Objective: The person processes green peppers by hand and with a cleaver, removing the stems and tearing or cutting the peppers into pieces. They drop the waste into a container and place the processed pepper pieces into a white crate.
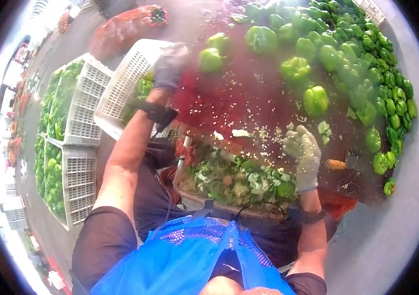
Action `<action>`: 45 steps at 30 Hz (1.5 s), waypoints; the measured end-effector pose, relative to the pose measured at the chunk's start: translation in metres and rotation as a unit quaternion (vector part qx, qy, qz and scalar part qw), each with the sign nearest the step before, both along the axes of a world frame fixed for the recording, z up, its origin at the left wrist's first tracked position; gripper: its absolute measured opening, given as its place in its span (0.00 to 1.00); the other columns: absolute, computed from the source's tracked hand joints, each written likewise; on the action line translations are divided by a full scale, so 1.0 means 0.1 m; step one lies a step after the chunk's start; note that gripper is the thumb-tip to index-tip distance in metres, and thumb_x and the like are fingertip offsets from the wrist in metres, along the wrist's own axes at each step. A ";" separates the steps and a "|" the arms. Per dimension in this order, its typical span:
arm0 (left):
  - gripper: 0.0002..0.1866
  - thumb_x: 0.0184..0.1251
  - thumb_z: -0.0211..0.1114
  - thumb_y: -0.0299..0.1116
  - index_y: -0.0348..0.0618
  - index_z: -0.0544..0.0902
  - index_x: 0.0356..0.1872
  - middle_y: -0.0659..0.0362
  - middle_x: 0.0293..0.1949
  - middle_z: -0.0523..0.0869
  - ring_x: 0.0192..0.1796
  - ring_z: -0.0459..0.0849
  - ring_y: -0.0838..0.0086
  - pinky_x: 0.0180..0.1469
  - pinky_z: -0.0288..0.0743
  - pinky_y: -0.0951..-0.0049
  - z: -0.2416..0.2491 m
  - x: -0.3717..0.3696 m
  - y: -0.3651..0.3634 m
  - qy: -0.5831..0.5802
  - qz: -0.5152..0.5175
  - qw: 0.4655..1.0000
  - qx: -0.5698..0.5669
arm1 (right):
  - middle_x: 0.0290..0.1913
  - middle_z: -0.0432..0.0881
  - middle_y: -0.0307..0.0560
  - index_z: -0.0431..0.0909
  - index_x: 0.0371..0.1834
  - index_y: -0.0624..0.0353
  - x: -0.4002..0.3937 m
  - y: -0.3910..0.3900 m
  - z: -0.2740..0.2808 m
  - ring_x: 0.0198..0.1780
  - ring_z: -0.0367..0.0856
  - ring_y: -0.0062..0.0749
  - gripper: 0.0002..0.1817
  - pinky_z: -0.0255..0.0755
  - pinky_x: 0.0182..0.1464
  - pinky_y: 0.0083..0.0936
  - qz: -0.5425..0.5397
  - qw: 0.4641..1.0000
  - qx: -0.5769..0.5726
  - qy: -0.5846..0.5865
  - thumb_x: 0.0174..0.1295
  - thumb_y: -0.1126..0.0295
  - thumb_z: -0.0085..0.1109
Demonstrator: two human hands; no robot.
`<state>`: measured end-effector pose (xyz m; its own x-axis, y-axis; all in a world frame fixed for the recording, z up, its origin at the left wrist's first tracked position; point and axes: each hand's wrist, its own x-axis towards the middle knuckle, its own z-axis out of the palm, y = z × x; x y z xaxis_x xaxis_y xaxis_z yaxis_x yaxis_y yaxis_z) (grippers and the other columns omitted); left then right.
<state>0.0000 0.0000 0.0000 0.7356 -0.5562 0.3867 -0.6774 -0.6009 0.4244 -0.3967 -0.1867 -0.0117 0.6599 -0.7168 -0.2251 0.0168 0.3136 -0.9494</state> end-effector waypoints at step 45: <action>0.27 0.61 0.62 0.46 0.41 0.75 0.56 0.55 0.45 0.84 0.45 0.83 0.71 0.50 0.77 0.70 -0.30 -2.32 -1.36 0.572 -0.131 0.787 -0.191 | 0.64 0.71 0.63 0.54 0.75 0.56 0.05 -0.16 -0.34 0.58 0.77 0.47 0.39 0.75 0.54 0.34 0.028 0.942 -0.196 0.270 0.66 0.47 0.52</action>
